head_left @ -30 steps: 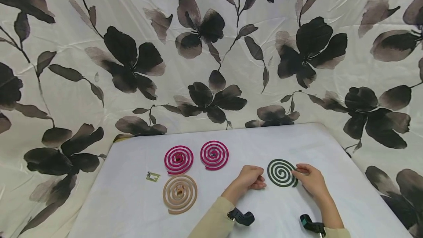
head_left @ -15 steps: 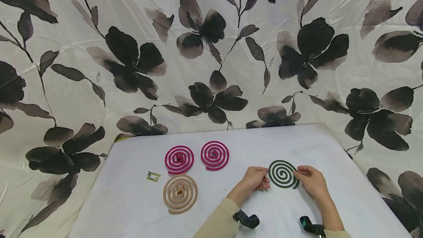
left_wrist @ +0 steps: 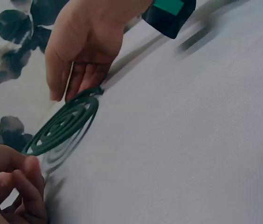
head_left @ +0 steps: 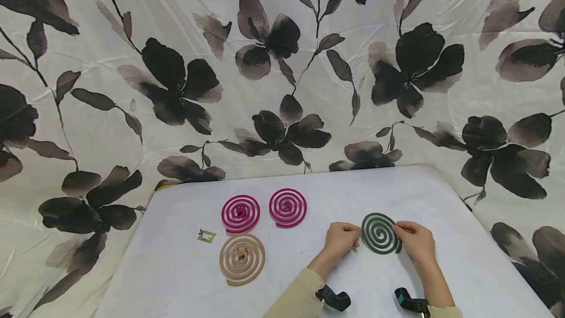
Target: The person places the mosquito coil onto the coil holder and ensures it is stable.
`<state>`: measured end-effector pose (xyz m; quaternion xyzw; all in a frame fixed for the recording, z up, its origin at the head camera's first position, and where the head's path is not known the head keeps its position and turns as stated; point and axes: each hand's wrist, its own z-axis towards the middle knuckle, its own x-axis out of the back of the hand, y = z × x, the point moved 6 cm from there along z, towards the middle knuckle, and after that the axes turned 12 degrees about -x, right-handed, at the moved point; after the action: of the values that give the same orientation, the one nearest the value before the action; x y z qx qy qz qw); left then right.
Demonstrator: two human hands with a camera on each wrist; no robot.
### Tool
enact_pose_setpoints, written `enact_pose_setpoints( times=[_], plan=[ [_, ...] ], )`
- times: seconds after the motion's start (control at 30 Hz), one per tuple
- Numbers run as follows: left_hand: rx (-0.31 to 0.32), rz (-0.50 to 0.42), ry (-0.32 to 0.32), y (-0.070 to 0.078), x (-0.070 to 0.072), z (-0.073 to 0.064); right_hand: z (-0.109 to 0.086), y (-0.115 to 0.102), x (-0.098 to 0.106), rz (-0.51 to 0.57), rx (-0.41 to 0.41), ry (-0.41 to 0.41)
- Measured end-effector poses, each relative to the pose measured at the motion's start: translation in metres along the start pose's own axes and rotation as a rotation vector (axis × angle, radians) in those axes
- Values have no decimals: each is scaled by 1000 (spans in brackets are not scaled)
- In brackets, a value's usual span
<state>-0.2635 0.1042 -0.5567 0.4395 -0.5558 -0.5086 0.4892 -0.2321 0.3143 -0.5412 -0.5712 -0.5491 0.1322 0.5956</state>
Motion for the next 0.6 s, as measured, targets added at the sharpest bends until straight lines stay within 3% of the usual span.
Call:
enact_pose_setpoints(
  times=[0.1, 0.33, 0.43, 0.6],
  plan=[
    [-20, -1, 26, 2, -2, 0, -1, -3, -1, 24, -3, -18],
    [-21, -71, 96, 3, 2, 0, -7, -11, -11, 97, -5, -149],
    [6, -169, 112, 1, 9, -1, -15, -17, -16, 113, -8, -212],
    [51, -309, 83, -1, 18, -3, -25, -28, -22, 144, -6, -261]
  ],
)
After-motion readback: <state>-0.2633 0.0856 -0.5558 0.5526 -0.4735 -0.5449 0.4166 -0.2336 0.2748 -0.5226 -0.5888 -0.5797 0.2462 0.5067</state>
